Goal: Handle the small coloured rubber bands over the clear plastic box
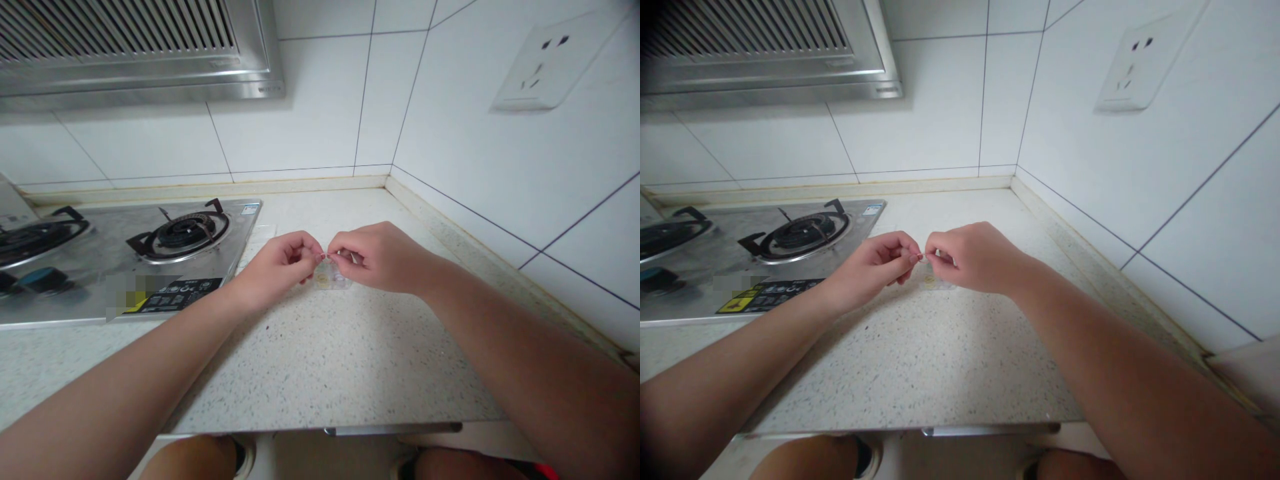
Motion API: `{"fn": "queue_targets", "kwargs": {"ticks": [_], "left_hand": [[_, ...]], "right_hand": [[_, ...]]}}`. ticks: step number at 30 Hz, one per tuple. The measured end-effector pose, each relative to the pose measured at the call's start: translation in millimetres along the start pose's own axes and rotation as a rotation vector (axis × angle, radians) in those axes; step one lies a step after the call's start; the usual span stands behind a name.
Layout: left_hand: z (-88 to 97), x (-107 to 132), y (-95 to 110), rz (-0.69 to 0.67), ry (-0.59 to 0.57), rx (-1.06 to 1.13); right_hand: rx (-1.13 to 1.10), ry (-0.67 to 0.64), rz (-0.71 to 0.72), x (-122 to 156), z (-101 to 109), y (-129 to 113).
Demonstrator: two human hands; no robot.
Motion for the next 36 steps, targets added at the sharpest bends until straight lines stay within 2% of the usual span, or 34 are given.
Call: {"fn": "queue_targets", "kwargs": {"ticks": [36], "left_hand": [[2.5,1.4,3.6,-0.01,-0.01,-0.014]], "right_hand": [[-0.012,-0.003,0.002,-0.4,3.3,-3.3]]}}
Point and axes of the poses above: each hand's wrist, its own x-axis away from the middle knuckle, its own z-axis out of the back of the hand, y = z × x, the point moved 1 cm from there along -x, towards the middle knuckle, and after that the axes turned 9 degrees about y, right-handed, at the moved point
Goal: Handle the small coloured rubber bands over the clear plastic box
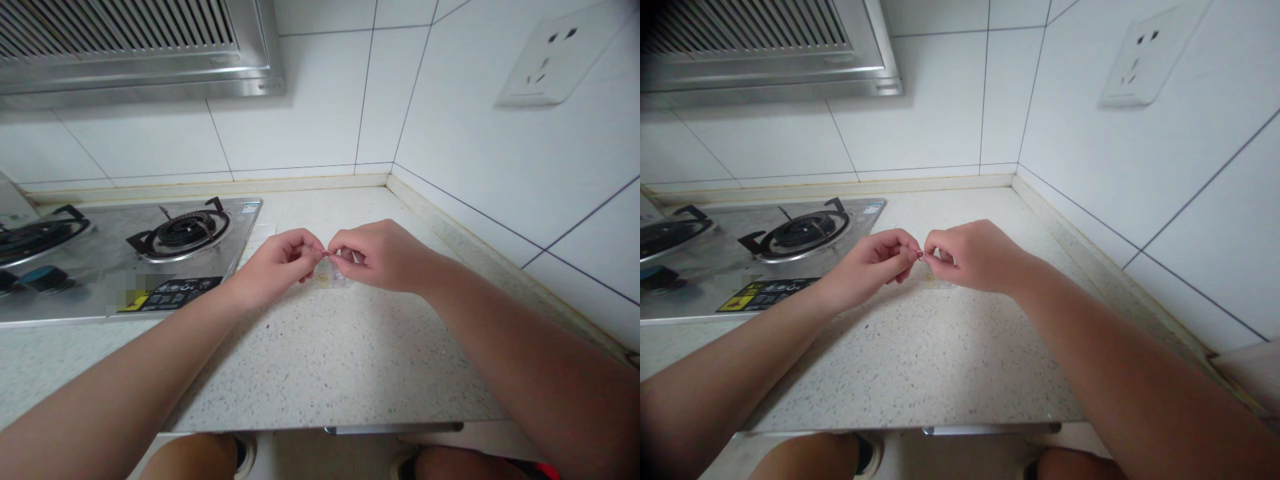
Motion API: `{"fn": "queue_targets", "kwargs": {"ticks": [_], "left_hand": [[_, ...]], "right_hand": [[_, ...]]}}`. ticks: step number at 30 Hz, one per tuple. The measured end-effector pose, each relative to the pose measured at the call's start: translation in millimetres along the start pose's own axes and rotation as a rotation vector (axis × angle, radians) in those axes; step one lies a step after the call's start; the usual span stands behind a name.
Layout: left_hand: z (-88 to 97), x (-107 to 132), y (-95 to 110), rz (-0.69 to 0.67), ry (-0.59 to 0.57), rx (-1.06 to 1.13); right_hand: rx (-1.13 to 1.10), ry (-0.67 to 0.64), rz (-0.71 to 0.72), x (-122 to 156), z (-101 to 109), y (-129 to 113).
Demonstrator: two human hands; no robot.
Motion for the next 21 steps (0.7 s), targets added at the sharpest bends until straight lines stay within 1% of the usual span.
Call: {"fn": "queue_targets", "kwargs": {"ticks": [13,21], "left_hand": [[-0.1,0.2,-0.6,-0.007,0.007,-0.009],[0.0,0.8,-0.4,-0.008,-0.007,-0.012]], "right_hand": [[0.007,-0.013,-0.052,-0.2,0.9,-0.3],[0.007,-0.005,-0.045,-0.4,0.6,-0.5]]}}
Point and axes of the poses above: each hand's wrist, its own x-axis away from the middle knuckle, its own z-axis out of the back of the hand, y = z × x, the point moved 1 cm from there along -x, towards the middle knuckle, and after that the axes turned 9 degrees about y, right-handed, at the moved point
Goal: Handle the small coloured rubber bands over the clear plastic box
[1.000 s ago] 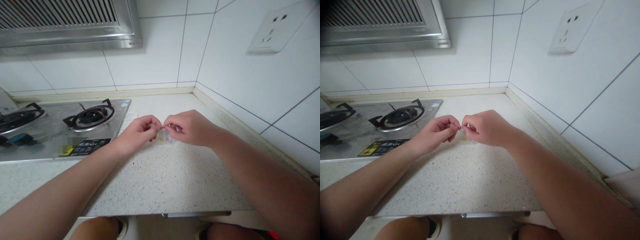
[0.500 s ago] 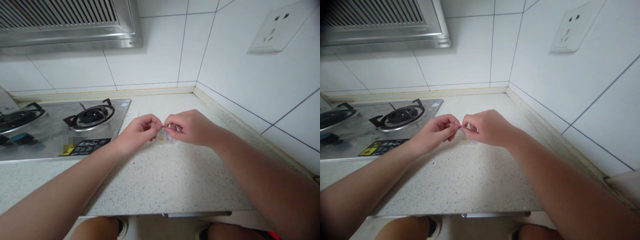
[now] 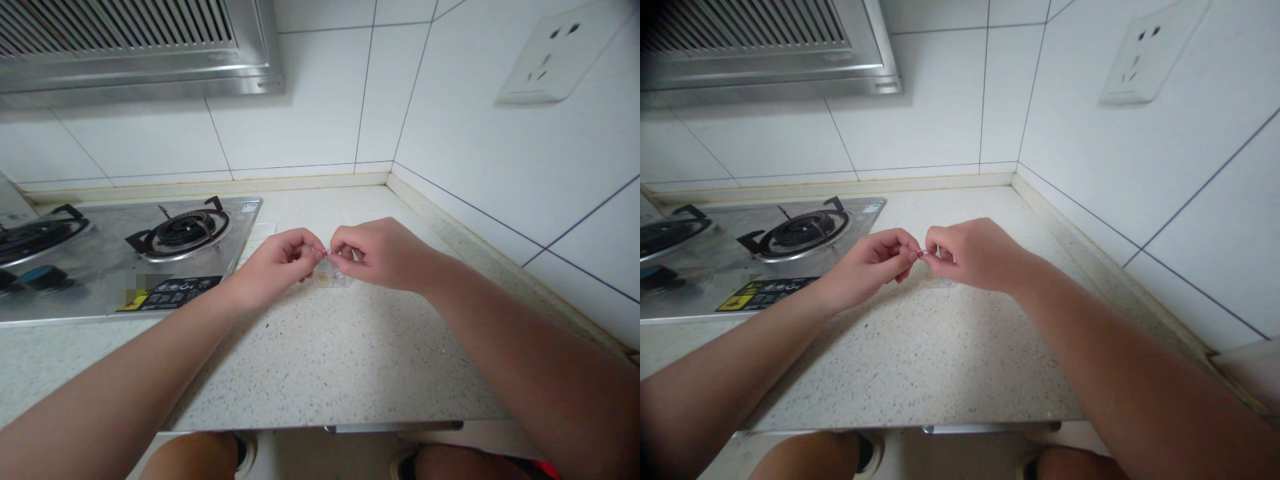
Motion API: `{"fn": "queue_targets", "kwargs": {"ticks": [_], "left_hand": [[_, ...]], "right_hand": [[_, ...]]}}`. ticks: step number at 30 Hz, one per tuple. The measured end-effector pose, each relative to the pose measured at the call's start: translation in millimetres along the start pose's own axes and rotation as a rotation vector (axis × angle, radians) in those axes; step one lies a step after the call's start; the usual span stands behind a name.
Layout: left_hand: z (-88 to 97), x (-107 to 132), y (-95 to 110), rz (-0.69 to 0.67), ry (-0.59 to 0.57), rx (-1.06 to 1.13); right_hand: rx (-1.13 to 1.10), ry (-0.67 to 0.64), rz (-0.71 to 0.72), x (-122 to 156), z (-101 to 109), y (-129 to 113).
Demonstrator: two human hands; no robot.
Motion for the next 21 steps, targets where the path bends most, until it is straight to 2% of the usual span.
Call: {"fn": "queue_targets", "kwargs": {"ticks": [21], "left_hand": [[0.0,0.2,-1.7,-0.006,-0.002,-0.016]], "right_hand": [[0.003,-0.004,0.021,0.3,-1.1,0.8]]}}
Point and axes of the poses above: each hand's wrist, its own x-axis away from the middle knuckle, its own z-axis out of the back of the hand, y = z × x, the point moved 1 cm from there along -x, towards the middle knuckle, and after that the axes turned 9 degrees about y, right-handed, at the moved point
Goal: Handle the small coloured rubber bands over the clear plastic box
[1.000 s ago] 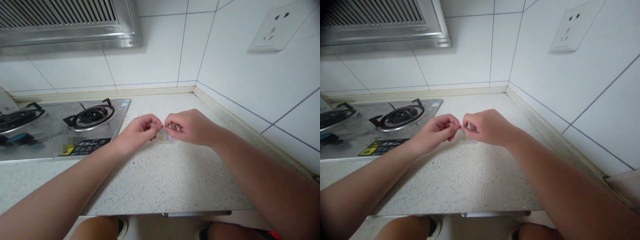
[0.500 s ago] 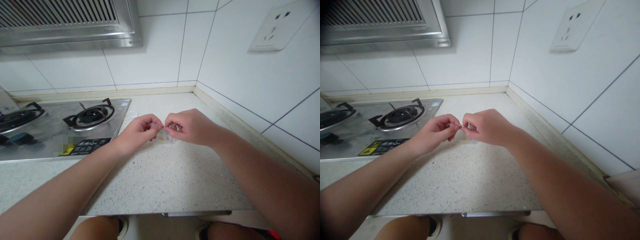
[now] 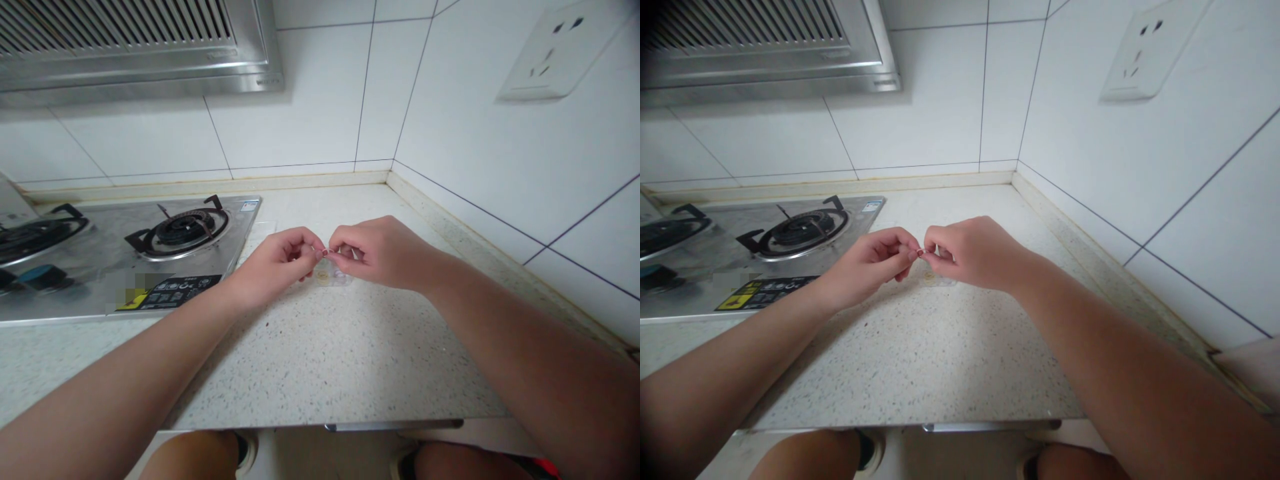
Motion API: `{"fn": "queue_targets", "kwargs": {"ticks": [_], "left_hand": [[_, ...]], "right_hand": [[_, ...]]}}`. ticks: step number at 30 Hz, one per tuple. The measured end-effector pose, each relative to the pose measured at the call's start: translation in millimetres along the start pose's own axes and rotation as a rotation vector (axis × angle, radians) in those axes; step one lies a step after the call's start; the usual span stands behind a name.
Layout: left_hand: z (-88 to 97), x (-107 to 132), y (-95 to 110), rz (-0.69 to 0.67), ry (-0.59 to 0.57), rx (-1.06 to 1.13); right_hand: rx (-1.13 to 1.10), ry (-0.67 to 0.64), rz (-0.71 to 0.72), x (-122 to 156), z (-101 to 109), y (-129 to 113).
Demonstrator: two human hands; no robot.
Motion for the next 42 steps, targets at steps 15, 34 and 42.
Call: {"fn": "queue_targets", "kwargs": {"ticks": [15,34,42], "left_hand": [[0.7,-1.0,0.0,0.004,0.005,-0.005],[0.7,-0.2,1.4,-0.004,-0.008,-0.027],[0.8,-0.4,0.7,-0.01,-0.011,-0.024]], "right_hand": [[-0.001,-0.014,-0.008,-0.5,0.9,-1.3],[0.027,-0.014,0.014,-0.4,0.3,-0.9],[0.026,-0.019,0.008,-0.7,-0.5,-0.8]]}}
Point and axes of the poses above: each hand's wrist, its own x-axis away from the middle knuckle, its own z-axis out of the back of the hand, y = z × x, the point moved 1 cm from there along -x, towards the middle knuckle, and after that the axes turned 9 degrees about y, right-handed, at the moved point
